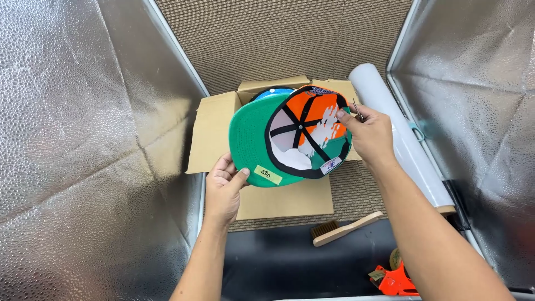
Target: The person organizes multiple caps in a cardboard box, wipes a white cap with a brush, adjusts a white snapback attachment, and secures the box with tape from a dispenser.
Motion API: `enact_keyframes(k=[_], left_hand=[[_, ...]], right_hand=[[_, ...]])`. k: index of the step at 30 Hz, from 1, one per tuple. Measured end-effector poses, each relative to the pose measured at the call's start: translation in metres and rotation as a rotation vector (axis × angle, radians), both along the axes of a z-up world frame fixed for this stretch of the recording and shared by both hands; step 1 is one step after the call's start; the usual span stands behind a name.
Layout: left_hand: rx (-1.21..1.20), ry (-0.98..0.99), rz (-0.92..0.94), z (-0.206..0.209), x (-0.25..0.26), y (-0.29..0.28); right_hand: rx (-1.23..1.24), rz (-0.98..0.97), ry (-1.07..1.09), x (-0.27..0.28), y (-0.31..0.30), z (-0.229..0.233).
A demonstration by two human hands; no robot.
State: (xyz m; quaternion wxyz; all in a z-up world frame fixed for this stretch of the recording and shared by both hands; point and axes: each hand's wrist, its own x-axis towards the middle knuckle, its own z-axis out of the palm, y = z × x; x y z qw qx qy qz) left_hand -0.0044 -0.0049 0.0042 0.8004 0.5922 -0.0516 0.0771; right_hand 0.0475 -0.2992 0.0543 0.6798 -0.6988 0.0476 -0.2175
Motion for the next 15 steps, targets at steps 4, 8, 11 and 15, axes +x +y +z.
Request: enact_keyframes(k=[4, 8, 11, 15], left_hand=[[0.082, -0.097, 0.059, 0.013, -0.013, -0.016], [0.655, -0.649, 0.435, 0.042, -0.031, -0.04], [0.993, -0.99, 0.624, 0.039, -0.026, -0.044], [1.224, -1.162, 0.76, 0.033, -0.021, -0.047]], right_hand=[[0.018, -0.045, -0.022, 0.004, -0.011, -0.023], [0.16, -0.189, -0.026, -0.027, 0.014, -0.001], [0.445, -0.004, 0.031, -0.051, 0.033, 0.012], [0.561, 0.172, 0.126, -0.073, 0.05, 0.024]])
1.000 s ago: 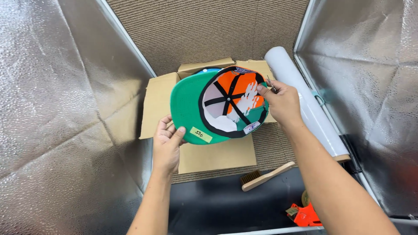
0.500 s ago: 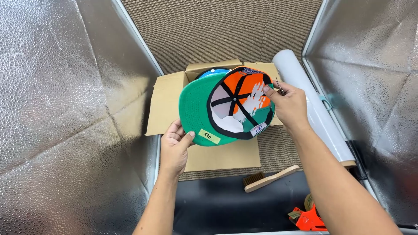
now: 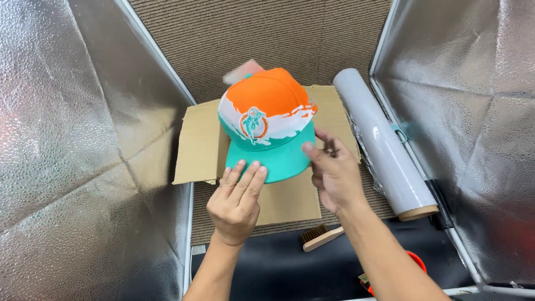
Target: The person organizes multiple caps in a cardboard box, wipes a white cap with a brush, adjusts a white snapback attachment, and secures the box with tape from a dispenser.
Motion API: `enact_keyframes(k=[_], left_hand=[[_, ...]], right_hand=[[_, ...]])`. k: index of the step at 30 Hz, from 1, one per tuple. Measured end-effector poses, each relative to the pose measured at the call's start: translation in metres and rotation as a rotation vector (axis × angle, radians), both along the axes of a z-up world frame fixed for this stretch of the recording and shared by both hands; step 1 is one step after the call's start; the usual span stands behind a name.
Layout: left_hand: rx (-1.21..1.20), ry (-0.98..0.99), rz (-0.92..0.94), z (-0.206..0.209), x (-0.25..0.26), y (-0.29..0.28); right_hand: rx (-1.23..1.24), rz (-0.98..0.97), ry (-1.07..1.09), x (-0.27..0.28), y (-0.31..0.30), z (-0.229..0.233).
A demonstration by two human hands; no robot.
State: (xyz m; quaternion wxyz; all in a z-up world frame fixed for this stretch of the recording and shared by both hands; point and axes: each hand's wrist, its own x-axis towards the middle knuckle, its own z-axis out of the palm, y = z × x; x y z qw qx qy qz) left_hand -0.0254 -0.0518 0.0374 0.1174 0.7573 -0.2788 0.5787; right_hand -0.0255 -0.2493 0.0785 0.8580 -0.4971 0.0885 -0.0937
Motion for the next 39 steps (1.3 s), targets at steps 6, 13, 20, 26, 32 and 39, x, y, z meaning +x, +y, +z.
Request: enact_keyframes(k=[6, 13, 20, 26, 32, 39], left_hand=[[-0.059, 0.092, -0.075, -0.006, -0.001, -0.001], [-1.018, 0.933, -0.28, -0.022, 0.003, -0.008], [-1.783, 1.18, -1.22, -0.06, 0.021, -0.002], [-1.737, 1.27, -1.192, -0.04, 0.012, -0.014], [-1.72, 1.261, -1.137, -0.067, 0.03, -0.009], [-1.704, 1.283, -0.749, -0.132, 0.076, 0.005]], right_hand=[[0.122, 0.078, 0.069, 0.017, -0.012, -0.052], [0.239, 0.031, 0.132, 0.023, -0.014, -0.07], [0.205, 0.028, 0.147, 0.021, -0.019, -0.071], [0.099, 0.023, 0.135, 0.013, -0.025, -0.062], [-0.235, 0.012, 0.194, -0.013, -0.091, -0.085], [-1.088, 0.229, 0.587, -0.072, -0.188, -0.152]])
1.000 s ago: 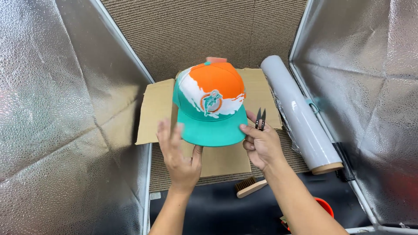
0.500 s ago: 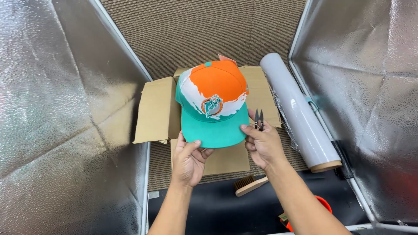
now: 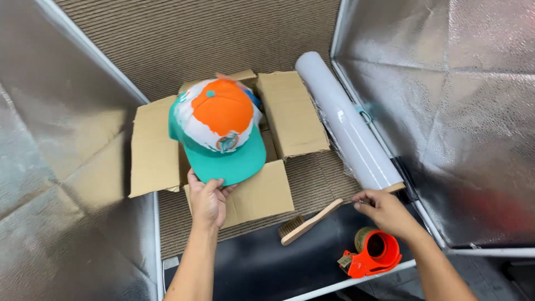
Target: The person organizes multiple caps in a cardboard box, wipes a white cap with a brush, adjusts a white snapback attachment, and secures the box with tape from a dispenser.
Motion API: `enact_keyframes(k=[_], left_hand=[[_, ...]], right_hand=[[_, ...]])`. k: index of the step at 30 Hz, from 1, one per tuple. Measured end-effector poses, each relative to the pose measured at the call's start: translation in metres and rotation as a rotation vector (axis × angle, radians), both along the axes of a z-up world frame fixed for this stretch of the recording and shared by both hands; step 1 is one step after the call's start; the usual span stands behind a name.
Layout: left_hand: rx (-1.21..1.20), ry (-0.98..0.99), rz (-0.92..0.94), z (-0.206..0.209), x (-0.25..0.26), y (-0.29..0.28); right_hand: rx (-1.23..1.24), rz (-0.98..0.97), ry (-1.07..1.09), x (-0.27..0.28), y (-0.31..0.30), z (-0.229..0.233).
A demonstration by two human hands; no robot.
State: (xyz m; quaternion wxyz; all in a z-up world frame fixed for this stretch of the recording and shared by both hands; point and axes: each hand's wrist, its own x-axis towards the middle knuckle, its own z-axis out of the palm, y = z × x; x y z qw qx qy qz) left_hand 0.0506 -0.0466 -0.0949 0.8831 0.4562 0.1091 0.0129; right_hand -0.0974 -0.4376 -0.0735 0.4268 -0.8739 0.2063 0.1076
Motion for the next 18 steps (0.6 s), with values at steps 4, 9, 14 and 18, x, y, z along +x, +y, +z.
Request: enact_keyframes(k=[4, 9, 14, 18], left_hand=[[-0.035, 0.06, 0.008, -0.009, 0.008, -0.003], [-0.014, 0.048, 0.035, -0.001, 0.013, -0.008], [-0.014, 0.077, 0.009, 0.013, 0.006, -0.006], [-0.046, 0.077, -0.03, 0.018, 0.001, -0.006]], right_hand=[[-0.083, -0.016, 0.128, -0.032, -0.018, -0.004], [-0.603, 0.056, 0.007, -0.061, -0.085, -0.112], [-0.689, -0.033, -0.165, -0.072, -0.085, -0.133], [-0.593, -0.154, -0.05, -0.078, -0.071, -0.113]])
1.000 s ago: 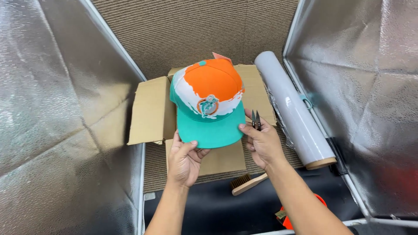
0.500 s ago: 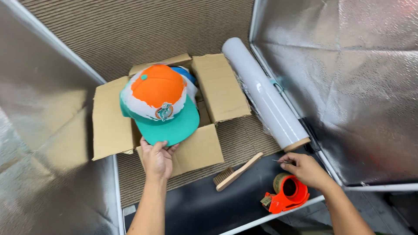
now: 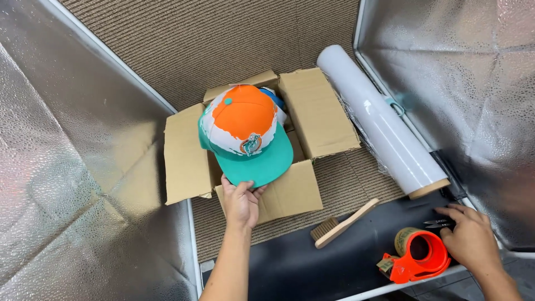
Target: The person organizes multiple caps in a cardboard box, wipes a white cap with a brush, adjusts a white snapback attachment, and secures the box with tape from a dispenser.
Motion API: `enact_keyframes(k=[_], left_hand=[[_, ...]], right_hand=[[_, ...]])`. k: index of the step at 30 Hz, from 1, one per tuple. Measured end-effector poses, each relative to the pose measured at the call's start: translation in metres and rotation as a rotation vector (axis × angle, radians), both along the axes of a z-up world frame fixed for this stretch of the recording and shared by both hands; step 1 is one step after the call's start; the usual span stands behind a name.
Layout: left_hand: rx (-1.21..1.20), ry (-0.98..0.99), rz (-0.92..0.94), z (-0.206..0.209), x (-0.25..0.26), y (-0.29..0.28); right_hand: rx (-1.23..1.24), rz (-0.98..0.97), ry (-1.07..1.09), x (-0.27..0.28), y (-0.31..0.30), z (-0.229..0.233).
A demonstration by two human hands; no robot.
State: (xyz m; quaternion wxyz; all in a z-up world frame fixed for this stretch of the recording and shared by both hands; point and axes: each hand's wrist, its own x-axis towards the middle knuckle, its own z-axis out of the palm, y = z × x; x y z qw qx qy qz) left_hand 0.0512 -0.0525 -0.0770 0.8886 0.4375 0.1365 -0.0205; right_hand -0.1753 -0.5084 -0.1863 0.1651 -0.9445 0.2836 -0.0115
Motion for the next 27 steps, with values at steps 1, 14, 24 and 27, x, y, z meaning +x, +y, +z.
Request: enact_keyframes(k=[1, 14, 24, 27], left_hand=[[0.002, 0.002, -0.001, 0.002, -0.001, 0.001], [-0.172, -0.213, -0.284, 0.046, -0.073, -0.034], [1.008, -0.771, -0.072, 0.165, -0.084, 0.01], [1.241, -0.638, -0.326, 0.202, -0.062, 0.015]], right_hand=[[0.002, -0.001, 0.002, 0.001, 0.008, 0.012], [1.489, 0.035, -0.578, 0.093, 0.215, 0.189], [1.697, 0.104, -0.565, 0.119, 0.238, 0.15], [1.585, 0.124, -0.49, 0.115, 0.234, 0.151]])
